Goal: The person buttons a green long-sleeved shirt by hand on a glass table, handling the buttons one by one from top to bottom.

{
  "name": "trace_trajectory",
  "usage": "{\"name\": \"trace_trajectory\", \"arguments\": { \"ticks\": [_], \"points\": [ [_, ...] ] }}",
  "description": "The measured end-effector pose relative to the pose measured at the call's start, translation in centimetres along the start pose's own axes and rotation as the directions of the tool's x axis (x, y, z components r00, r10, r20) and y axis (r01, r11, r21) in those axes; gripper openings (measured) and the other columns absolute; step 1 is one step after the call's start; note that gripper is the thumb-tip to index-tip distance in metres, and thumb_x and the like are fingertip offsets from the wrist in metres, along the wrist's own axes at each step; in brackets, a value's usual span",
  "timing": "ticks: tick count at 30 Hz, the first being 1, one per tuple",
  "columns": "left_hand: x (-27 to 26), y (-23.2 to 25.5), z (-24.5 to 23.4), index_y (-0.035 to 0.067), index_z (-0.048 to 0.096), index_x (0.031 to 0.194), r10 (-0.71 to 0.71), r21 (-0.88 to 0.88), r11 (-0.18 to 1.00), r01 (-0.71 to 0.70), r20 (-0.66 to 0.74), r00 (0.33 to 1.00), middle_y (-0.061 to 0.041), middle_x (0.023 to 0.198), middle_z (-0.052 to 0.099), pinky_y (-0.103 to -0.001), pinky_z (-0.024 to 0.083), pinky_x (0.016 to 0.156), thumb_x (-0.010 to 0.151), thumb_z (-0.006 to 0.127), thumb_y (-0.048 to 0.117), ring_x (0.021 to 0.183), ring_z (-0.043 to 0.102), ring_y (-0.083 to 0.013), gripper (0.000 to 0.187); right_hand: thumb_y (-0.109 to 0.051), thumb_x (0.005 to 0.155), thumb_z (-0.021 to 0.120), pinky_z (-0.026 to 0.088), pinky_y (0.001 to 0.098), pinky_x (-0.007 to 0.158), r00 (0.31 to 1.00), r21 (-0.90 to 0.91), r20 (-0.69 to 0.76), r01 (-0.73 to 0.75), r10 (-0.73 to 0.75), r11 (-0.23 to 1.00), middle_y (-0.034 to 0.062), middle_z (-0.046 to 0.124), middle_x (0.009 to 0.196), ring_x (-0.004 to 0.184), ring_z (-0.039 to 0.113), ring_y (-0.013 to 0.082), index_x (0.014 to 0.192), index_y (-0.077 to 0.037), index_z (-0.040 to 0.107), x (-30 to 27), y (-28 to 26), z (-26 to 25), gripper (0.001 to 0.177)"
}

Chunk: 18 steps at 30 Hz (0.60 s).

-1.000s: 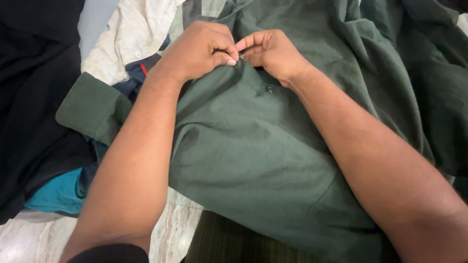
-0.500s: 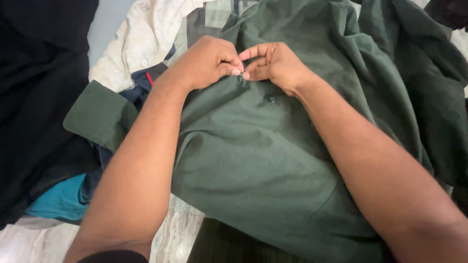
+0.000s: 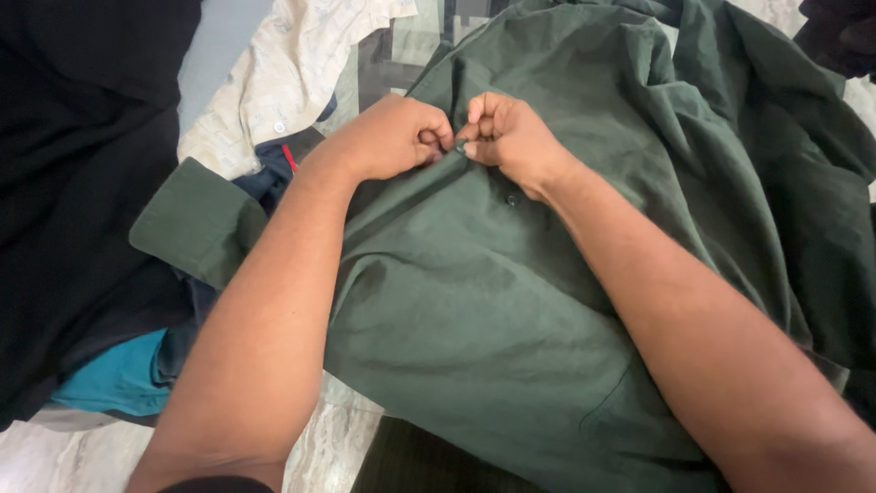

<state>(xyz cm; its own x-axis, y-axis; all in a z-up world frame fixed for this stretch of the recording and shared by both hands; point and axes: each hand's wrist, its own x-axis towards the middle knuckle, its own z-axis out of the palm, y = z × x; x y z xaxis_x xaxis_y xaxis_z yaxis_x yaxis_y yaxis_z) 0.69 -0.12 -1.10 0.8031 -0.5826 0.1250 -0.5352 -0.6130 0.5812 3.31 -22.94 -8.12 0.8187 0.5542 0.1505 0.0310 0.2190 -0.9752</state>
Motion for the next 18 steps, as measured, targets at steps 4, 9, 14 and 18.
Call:
{"name": "trace_trajectory", "arguments": {
  "ticks": [4, 9, 14, 18],
  "points": [
    [-0.1, 0.4, 0.1, 0.008, 0.076, 0.102, -0.107, 0.116, 0.988, 0.098, 0.07, 0.992, -0.013, 0.086, 0.076, -0.039, 0.054, 0.071, 0.081, 0.062, -0.002, 0.076, 0.071, -0.027, 0.027, 0.015, 0.09, 0.061, 0.055, 0.0237, 0.082, 0.997, 0.053, 0.0, -0.083, 0.083, 0.995, 0.008, 0.072, 0.096, 0.088, 0.069, 0.0132, 0.115, -0.002, 0.056, -0.7, -2.3, 0.6, 0.031],
    [0.1, 0.0, 0.3, 0.01, 0.077, 0.103, 0.017, 0.153, 0.988, -0.016, -0.004, 1.0, -0.016, 0.09, 0.074, -0.043, 0.053, 0.071, 0.09, 0.065, 0.008, 0.079, 0.07, -0.0335, 0.018, 0.009, 0.092, 0.065, 0.056, 0.0233, 0.085, 0.996, 0.012, -0.043, -0.075, 0.076, 0.997, 0.0066, 0.073, 0.095, 0.089, 0.069, 0.0109, 0.117, -0.001, 0.06, -1.0, -3.1, 1.5, 0.028],
    [-0.2, 0.1, -0.6, 0.006, 0.078, 0.098, 0.067, -0.024, 0.997, -0.073, -0.194, 0.979, -0.007, 0.074, 0.068, -0.033, 0.046, 0.061, 0.092, 0.078, 0.016, 0.065, 0.06, -0.0177, 0.012, 0.008, 0.093, 0.065, 0.054, 0.0232, 0.083, 0.997, 0.002, -0.071, -0.023, 0.023, 1.0, 0.0057, 0.073, 0.096, 0.088, 0.068, 0.0103, 0.114, -0.002, 0.06, -0.6, -2.4, 1.2, 0.023],
    [-0.8, 0.5, -2.3, 0.005, 0.077, 0.101, -0.056, -0.452, 0.892, -0.016, -0.145, 0.988, 0.007, 0.063, 0.048, -0.023, 0.029, 0.054, 0.09, 0.081, 0.013, 0.056, 0.037, -0.0027, 0.014, 0.009, 0.094, 0.065, 0.056, 0.024, 0.085, 0.995, -0.009, -0.095, 0.023, -0.023, 1.0, 0.0042, 0.071, 0.099, 0.089, 0.069, 0.0107, 0.11, -0.002, 0.06, -0.5, -1.8, 1.4, 0.02]
  ]
}}
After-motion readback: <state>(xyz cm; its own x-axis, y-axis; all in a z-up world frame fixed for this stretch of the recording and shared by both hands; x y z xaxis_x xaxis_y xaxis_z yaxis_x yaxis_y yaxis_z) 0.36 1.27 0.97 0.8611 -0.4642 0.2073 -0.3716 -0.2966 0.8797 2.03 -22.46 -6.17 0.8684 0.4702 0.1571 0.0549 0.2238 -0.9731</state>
